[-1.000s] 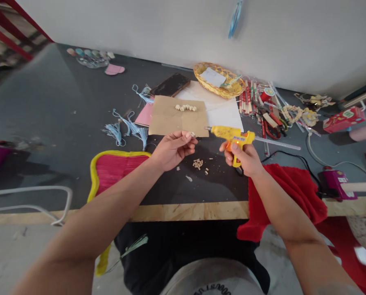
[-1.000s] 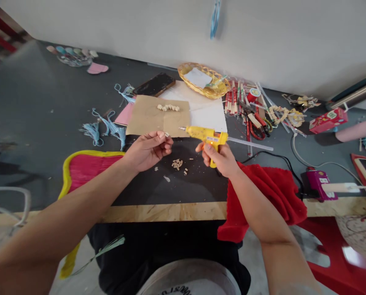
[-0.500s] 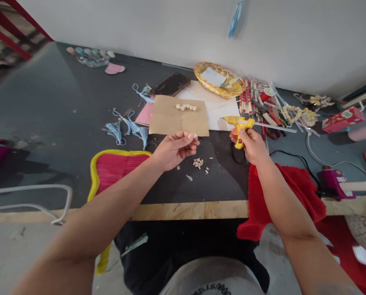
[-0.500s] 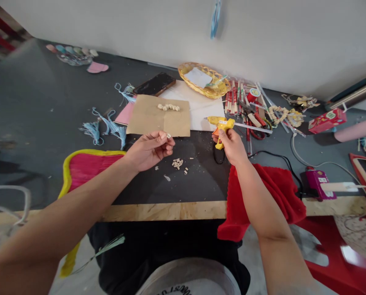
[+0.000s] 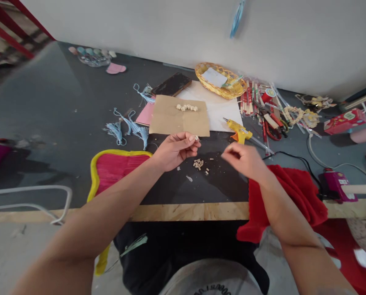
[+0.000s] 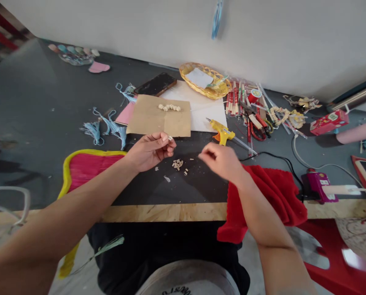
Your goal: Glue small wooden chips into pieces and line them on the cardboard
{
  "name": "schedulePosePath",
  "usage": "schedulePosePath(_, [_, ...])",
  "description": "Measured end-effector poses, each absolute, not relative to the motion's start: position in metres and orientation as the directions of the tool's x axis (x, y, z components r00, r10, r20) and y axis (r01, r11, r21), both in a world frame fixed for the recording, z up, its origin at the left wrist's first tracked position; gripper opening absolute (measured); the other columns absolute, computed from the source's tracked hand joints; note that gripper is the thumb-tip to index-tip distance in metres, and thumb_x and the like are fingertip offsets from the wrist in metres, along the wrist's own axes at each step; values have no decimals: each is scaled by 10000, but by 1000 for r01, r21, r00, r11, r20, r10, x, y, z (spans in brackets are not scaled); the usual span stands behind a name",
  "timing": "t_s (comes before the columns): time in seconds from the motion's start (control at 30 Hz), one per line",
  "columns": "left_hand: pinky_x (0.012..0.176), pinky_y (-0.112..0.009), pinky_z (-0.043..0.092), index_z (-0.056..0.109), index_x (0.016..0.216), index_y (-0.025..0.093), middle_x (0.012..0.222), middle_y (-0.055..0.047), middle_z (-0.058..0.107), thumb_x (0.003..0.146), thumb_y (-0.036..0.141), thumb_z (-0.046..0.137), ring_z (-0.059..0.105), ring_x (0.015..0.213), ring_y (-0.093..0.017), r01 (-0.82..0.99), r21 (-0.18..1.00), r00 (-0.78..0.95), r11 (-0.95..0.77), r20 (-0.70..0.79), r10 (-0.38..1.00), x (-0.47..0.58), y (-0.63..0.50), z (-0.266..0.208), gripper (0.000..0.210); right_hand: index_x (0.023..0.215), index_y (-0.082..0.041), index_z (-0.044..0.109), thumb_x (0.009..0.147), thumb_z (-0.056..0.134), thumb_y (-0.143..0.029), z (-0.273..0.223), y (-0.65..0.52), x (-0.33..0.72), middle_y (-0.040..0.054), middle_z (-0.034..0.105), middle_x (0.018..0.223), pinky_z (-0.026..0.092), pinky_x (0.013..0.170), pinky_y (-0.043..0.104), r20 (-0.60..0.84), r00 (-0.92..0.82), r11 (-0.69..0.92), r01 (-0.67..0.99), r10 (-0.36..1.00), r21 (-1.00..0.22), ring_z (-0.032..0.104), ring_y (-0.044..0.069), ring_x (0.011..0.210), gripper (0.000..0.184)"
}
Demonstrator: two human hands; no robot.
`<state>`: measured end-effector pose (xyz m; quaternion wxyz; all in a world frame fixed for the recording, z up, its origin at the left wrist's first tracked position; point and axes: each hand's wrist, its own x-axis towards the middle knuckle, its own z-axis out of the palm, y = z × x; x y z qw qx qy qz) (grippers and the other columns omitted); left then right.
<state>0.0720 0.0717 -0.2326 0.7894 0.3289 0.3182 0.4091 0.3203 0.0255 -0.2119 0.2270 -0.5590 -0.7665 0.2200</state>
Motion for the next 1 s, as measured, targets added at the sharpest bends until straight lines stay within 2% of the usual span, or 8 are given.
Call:
schedulePosePath(0.07, [539,-179,547,705,714,124,725,-30,716,725,260,823,635,565,-86,-434,781,463,450,-236,855,72,72,-233,180,807,-204,653,897,632,-379,-218,16,300,12,701,767,387,631,246,48,-496,440,717,867,-540,596,128,650,198])
schedulePosePath(0.13, [543,-178,546,707,723,125,731,-30,718,729,261,820,637,570,-85,-429,783,464,451,-237,853,72,72,-234,177,817,-200,646,884,659,-368,-223,8,285,16,695,764,366,632,254,25,-567,509,718,823,-475,607,140,693,181])
schedulePosePath(0.23, [545,-178,544,709,733,124,734,-30,717,733,266,818,638,572,-85,-419,788,473,452,-236,849,72,71,-234,179,837,-198,640,885,660,-333,-229,3,276,17,697,777,342,626,262,-2,-563,517,759,826,-396,620,151,737,144])
schedulePosePath(0.4, [533,-170,543,710,729,125,729,-25,719,700,277,842,643,561,-85,-421,784,487,456,-229,843,72,71,-233,203,853,-190,641,916,585,-240,-229,5,275,24,719,829,358,647,266,-44,-539,492,796,841,-352,644,154,773,98])
schedulePosePath(0.67, [543,-173,547,707,731,127,734,-31,727,692,260,848,645,562,-84,-409,784,488,467,-244,838,72,71,-236,198,923,-170,633,972,518,-277,-227,4,275,70,725,923,397,662,281,-92,-579,539,797,810,-272,666,189,860,164])
schedulePosePath(0.8, [544,-177,553,708,720,133,728,-29,727,689,256,850,647,560,-86,-401,787,481,468,-254,839,72,71,-235,190,905,-177,630,957,546,-242,-227,4,279,65,722,914,418,691,286,-103,-605,551,773,789,-315,664,192,854,119])
schedulePosePath(0.87, [544,-176,555,709,721,132,727,-30,728,680,260,856,648,559,-87,-398,788,483,470,-255,837,72,71,-234,199,880,-185,629,944,561,-226,-228,6,281,57,721,899,422,693,283,-77,-591,526,763,803,-375,662,186,838,102])
schedulePosePath(1.0, [553,-177,565,707,715,125,735,-36,734,649,275,878,653,564,-89,-396,784,510,479,-246,824,73,70,-234,237,859,-203,614,939,567,-250,-227,11,281,34,708,859,457,713,269,120,-392,370,660,912,-654,648,156,789,104])
